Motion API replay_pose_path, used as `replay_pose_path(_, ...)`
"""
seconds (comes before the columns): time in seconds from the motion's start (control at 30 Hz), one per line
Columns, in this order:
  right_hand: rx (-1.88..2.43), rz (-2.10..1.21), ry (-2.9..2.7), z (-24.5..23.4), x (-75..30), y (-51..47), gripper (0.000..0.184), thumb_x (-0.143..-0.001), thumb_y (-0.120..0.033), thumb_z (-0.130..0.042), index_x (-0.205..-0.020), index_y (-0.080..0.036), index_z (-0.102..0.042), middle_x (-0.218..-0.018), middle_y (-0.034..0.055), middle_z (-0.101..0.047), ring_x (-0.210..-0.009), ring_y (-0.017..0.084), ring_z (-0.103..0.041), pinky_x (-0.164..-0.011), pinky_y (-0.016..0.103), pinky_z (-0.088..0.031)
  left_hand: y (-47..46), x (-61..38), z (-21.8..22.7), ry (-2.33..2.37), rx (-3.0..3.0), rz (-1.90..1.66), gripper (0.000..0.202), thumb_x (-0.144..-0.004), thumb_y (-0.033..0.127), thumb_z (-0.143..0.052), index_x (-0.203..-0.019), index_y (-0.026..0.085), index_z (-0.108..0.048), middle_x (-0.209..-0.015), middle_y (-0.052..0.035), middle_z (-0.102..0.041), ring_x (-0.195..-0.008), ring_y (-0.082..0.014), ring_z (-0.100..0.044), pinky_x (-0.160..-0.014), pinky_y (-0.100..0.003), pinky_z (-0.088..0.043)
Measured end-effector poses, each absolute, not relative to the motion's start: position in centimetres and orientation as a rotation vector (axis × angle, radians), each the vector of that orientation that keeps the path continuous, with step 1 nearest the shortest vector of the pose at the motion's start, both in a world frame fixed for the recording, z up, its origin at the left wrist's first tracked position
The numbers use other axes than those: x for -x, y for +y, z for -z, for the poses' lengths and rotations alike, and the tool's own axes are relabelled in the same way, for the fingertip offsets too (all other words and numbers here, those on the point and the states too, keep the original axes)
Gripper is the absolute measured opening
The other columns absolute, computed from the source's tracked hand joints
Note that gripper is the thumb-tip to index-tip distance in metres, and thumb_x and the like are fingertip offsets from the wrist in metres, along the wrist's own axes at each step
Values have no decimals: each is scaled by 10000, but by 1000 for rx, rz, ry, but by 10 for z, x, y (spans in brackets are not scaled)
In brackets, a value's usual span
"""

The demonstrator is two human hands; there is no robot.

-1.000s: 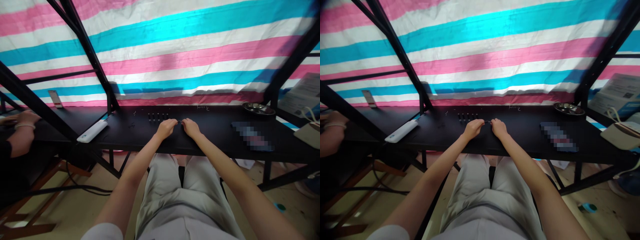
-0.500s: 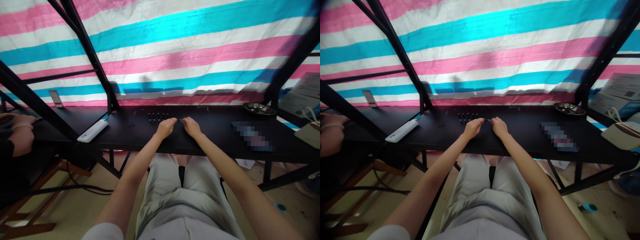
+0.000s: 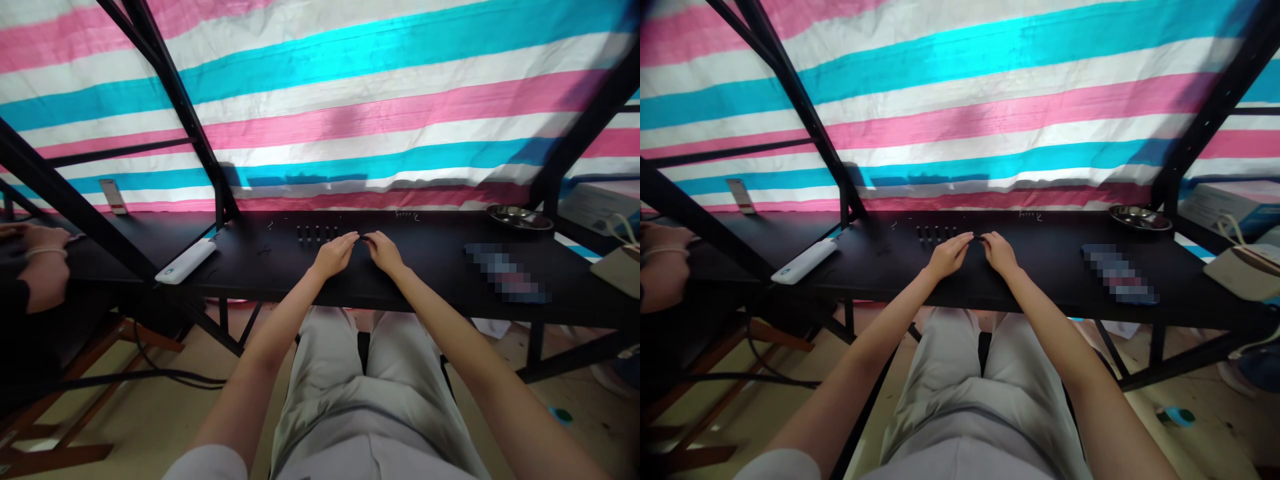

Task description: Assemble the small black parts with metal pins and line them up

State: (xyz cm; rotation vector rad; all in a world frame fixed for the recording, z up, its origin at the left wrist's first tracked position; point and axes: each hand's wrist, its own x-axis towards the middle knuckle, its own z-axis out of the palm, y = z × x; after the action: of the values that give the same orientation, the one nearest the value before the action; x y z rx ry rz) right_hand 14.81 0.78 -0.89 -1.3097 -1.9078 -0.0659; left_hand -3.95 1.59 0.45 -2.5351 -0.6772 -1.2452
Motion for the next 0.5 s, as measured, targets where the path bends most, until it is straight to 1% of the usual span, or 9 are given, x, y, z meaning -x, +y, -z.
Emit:
replay_pose_path(0.13, 1320, -2, -1884, 8, -147, 7, 283, -879, -312, -415, -1064, -160, -566, -901, 90, -598, -817, 194, -559, -759, 313, -438, 13, 40, -6, -681, 2585, 1194, 386, -904, 195, -358, -1274, 173, -470, -1235, -77, -581, -1105, -157, -564, -920, -305, -495)
replay_pose_path(0.23, 1338, -44, -1882, 7, -146, 6, 319, -869, -334, -433, -1109, -147, -526, -879, 82, -597, -785, 187, -559, -736, 304, -436, 11, 40, -7, -721, 2619, 1144, 428, -902, 200, -350, -1325, 199, -419, -1242, -72, -575, -1068, -158, -578, -894, -310, -502)
replay_pose_path(0.4, 1288, -78, -1915, 7, -143, 3, 305, -881, -350, -407, -1089, -150, -504, -845, 70, -600, -728, 169, -553, -684, 272, -415, 11, 40, -6, -769, 2634, 1102, 478, -898, 202, -346, -1376, 210, -345, -1233, -74, -575, -1063, -161, -572, -892, -311, -495)
replay_pose_path(0.5, 1265, -125, -1904, 7, -140, 2, 280, -885, -371, -388, -1024, -161, -509, -822, 64, -598, -694, 164, -548, -658, 265, -402, 11, 40, -7, -787, 2639, 1097, 485, -897, 198, -340, -1381, 208, -331, -1219, -75, -581, -1054, -160, -571, -889, -306, -491)
